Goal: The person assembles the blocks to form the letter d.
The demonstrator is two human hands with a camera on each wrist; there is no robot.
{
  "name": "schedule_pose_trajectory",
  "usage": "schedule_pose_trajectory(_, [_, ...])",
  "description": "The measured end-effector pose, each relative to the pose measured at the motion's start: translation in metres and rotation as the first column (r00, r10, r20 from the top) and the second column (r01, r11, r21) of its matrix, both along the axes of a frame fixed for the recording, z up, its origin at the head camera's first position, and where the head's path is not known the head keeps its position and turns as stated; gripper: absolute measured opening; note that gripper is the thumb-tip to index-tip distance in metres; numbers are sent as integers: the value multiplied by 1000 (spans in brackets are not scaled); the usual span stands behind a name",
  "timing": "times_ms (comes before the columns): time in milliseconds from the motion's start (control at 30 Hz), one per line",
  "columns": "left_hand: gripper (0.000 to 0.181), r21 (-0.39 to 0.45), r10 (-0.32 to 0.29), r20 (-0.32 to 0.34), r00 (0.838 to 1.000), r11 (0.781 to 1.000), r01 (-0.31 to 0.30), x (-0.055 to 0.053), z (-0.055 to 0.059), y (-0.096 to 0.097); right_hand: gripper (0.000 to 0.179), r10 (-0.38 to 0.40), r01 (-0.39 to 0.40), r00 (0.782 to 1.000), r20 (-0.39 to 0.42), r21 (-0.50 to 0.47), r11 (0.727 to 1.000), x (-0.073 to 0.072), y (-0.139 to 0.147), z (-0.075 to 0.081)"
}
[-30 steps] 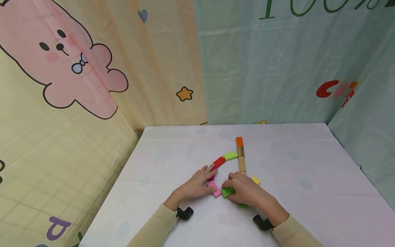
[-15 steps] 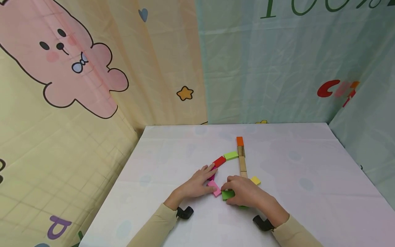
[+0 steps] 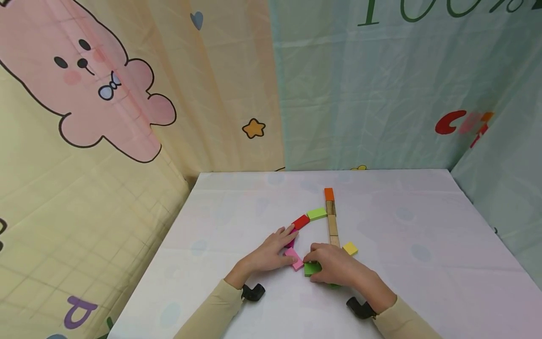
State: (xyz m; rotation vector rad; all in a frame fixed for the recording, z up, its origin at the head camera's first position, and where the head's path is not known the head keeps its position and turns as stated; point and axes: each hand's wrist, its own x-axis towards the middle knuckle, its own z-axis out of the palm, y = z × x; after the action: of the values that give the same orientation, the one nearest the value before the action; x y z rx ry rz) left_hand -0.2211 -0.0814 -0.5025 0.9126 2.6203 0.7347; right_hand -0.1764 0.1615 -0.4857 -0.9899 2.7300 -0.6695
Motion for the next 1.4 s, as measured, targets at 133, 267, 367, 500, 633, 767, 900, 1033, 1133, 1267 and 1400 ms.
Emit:
schedule_pose_trajectory(133, [74, 3, 7, 5, 1000, 1000, -7, 0, 0, 0, 38, 1, -1, 1000, 5, -5, 1000, 0, 0, -1])
schedule_pose_trajectory(267, [73, 7, 8, 4, 1000, 1000, -8, 0, 0, 1, 39, 0, 0, 1000, 8, -13, 1000, -1, 0, -1])
schedule_pose_trajectory(367, [73, 12, 9, 3, 1000, 1000, -9, 0, 0, 2, 39, 1, -1, 1000, 9, -17, 1000, -1, 0, -2])
schedule_pose_trajectory(500, [73, 10, 13, 0, 1000, 1000, -13, 0, 0, 2, 38, -2, 2, 1000, 7, -13, 1000, -2, 0, -2])
schedule_pose_trajectory(633, [73, 4, 16, -3, 1000, 1000, -16, 0, 0, 2, 39, -10, 10, 1000, 1, -7, 1000, -1, -2, -2])
schedule_pose_trajectory(767, [73, 3, 21, -3, 1000, 1000, -21, 1, 0, 1, 39, -11, 11, 1000, -9, -11, 1000, 0, -3, -2])
schedule_pose_trajectory(900, [73, -8, 35, 5, 999, 999, -35, 1, 1, 1, 39, -11, 11, 1000, -24, -14, 1000, 1, -4, -2])
schedule_pose_trajectory(1033, [74, -11, 53, 21, 998, 999, -53, 1, 3, 1, 39, -12, 11, 999, -34, -18, 1000, 1, -5, -2])
schedule_pose_trajectory(1133, [73, -7, 49, 15, 999, 999, -49, 1, 3, 0, 39, -16, 15, 999, -36, -22, 1000, 1, -6, -3])
schedule_pose_trajectory(1267, [70, -12, 13, -15, 1000, 1000, -13, -1, 1, 0, 39, -17, 16, 999, -35, -24, 1000, 0, -6, -5])
schedule_pose_trajectory(1400, [69, -17, -15, -31, 999, 1000, 15, -2, 0, -1, 39, -16, 15, 999, -43, -23, 1000, -1, -5, -6])
